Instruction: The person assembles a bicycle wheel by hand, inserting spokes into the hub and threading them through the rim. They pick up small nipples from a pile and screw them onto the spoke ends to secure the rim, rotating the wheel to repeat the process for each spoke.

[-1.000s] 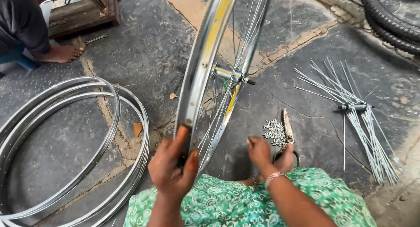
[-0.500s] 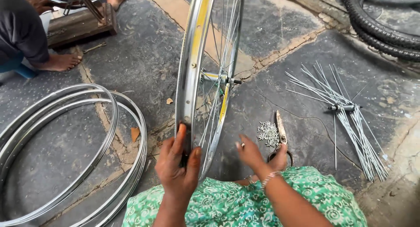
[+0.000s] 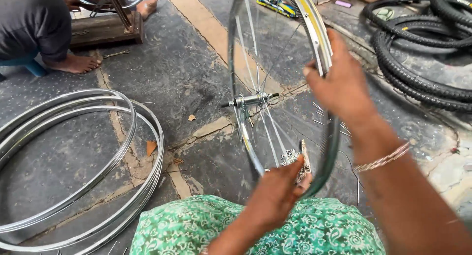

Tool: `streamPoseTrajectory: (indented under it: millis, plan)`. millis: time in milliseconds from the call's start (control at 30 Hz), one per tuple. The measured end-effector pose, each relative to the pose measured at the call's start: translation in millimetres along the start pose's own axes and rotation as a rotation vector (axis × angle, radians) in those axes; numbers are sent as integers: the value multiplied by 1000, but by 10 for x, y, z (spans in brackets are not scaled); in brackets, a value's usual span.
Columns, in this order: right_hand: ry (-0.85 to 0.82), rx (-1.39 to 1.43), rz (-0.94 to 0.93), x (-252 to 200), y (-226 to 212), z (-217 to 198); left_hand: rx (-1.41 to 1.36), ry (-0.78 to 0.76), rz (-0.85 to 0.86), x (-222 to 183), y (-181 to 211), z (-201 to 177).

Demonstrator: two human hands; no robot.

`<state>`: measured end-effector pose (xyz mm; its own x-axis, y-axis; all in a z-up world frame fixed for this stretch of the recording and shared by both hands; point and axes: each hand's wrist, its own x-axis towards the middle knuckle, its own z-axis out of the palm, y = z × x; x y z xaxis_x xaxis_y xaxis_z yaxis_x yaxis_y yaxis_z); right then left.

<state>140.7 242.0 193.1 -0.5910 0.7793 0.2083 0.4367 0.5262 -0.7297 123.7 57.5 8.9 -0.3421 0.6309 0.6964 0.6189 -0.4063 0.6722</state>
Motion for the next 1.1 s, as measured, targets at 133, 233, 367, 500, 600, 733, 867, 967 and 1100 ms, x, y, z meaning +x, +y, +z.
streamPoseTrajectory:
  millis: [133, 233, 367, 500, 600, 733, 867, 967, 1100]
  plan:
    - [23, -278, -289, 479, 496, -196, 196, -64, -428, 18, -142, -701]
    - [106, -474, -414, 719, 638, -224, 519, 193, -156, -57, -239, -1199]
    - [178, -533, -270, 938, 656, -163, 652, 219, -232, 199, -68, -1688]
    - [216, -466, -324, 1196, 810, -115, 957, 249, -55, 649, -62, -1945]
    - [250, -435, -467, 1417, 979, -6, 1022, 200, -20, 992, -49, -1984]
    - [161, -368, -407, 1352, 813, 69, 677, 4, -382, 1185, 39, -1776]
    - [221, -242, -706, 1472, 1262, 322, 332, 63, -423, 1041, -120, -1550]
    - [216, 3, -456, 1019, 1407, 623, 264, 171, -409, 1032, 25, -1395]
    - [53, 174, -101, 547, 2123, 1311, 319, 210, -489, 1052, 296, -1193]
